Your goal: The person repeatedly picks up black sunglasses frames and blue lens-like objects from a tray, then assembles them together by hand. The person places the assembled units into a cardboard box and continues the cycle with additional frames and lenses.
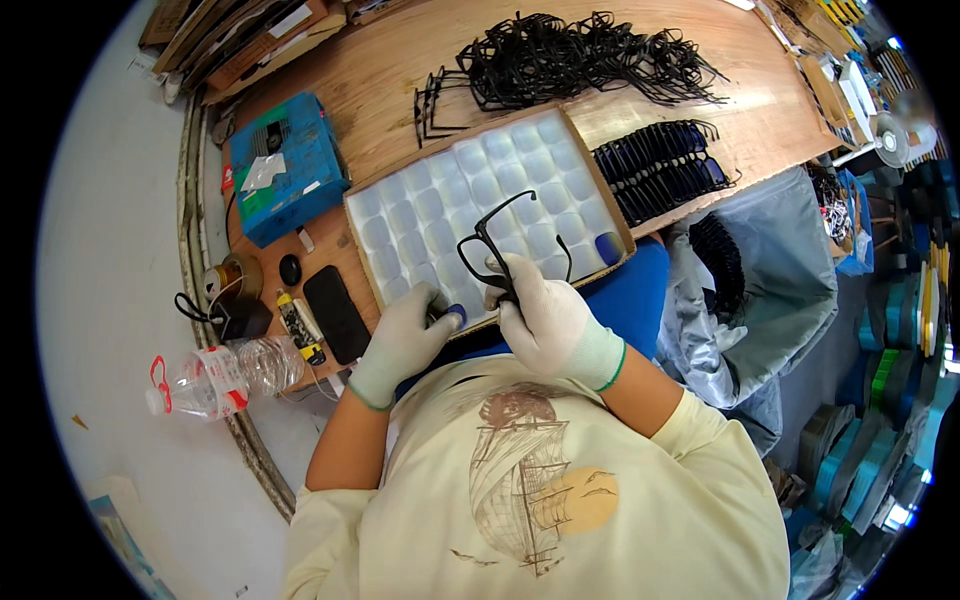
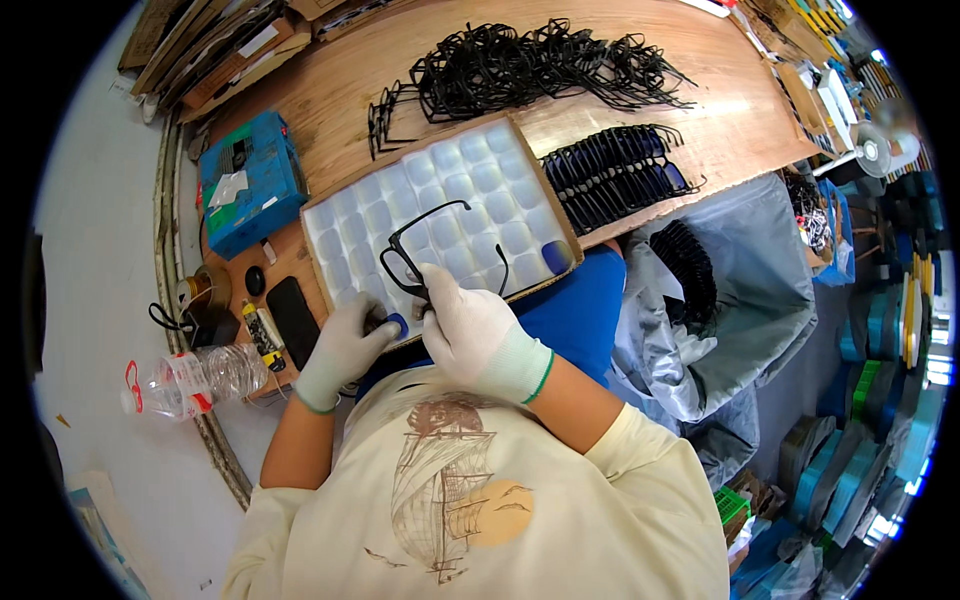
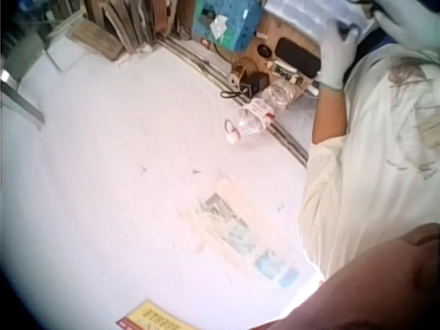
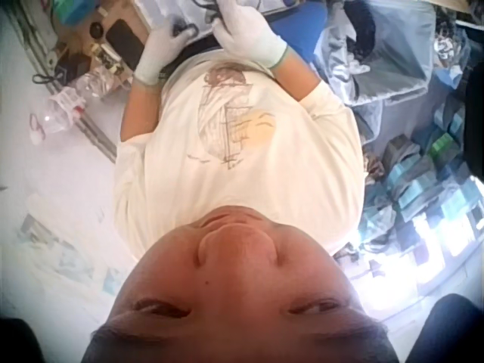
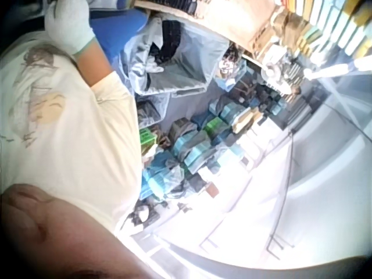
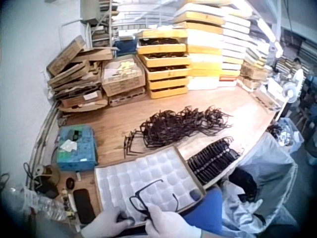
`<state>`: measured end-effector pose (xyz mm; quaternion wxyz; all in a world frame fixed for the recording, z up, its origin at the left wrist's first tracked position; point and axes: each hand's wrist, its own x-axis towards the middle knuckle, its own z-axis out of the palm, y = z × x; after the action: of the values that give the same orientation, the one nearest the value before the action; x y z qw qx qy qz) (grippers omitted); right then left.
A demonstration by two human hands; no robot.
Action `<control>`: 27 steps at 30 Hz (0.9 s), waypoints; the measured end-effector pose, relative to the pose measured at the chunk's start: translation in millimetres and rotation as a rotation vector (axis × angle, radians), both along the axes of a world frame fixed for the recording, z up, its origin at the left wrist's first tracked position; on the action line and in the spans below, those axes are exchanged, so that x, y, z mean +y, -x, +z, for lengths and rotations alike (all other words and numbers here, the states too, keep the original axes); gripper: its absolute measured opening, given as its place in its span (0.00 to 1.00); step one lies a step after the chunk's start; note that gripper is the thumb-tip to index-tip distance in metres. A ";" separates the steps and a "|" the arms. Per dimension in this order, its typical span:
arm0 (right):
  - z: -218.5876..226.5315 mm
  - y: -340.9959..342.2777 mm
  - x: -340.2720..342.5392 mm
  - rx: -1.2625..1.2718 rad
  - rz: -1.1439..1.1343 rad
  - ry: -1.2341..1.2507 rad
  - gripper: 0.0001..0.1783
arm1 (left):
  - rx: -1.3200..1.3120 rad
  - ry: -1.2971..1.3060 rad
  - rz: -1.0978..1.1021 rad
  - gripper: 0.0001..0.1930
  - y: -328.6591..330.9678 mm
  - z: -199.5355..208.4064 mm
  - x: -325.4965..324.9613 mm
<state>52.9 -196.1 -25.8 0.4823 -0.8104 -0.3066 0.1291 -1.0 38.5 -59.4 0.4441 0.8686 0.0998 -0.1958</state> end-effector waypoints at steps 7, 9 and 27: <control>11.6 7.2 13.4 0.350 0.058 -0.211 0.18 | -0.211 0.584 0.313 0.15 7.1 38.3 -12.2; 24.6 2.0 9.0 0.479 0.133 -0.208 0.15 | -0.235 0.814 0.393 0.15 11.5 40.9 -13.8; 33.1 1.7 1.1 0.301 0.143 -0.176 0.10 | -0.421 0.364 0.143 0.10 21.9 73.2 -21.3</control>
<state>51.3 -195.0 7.4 0.5813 -0.7128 -0.2980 0.2554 -22.9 17.2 13.8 0.6163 0.7870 0.0297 0.0057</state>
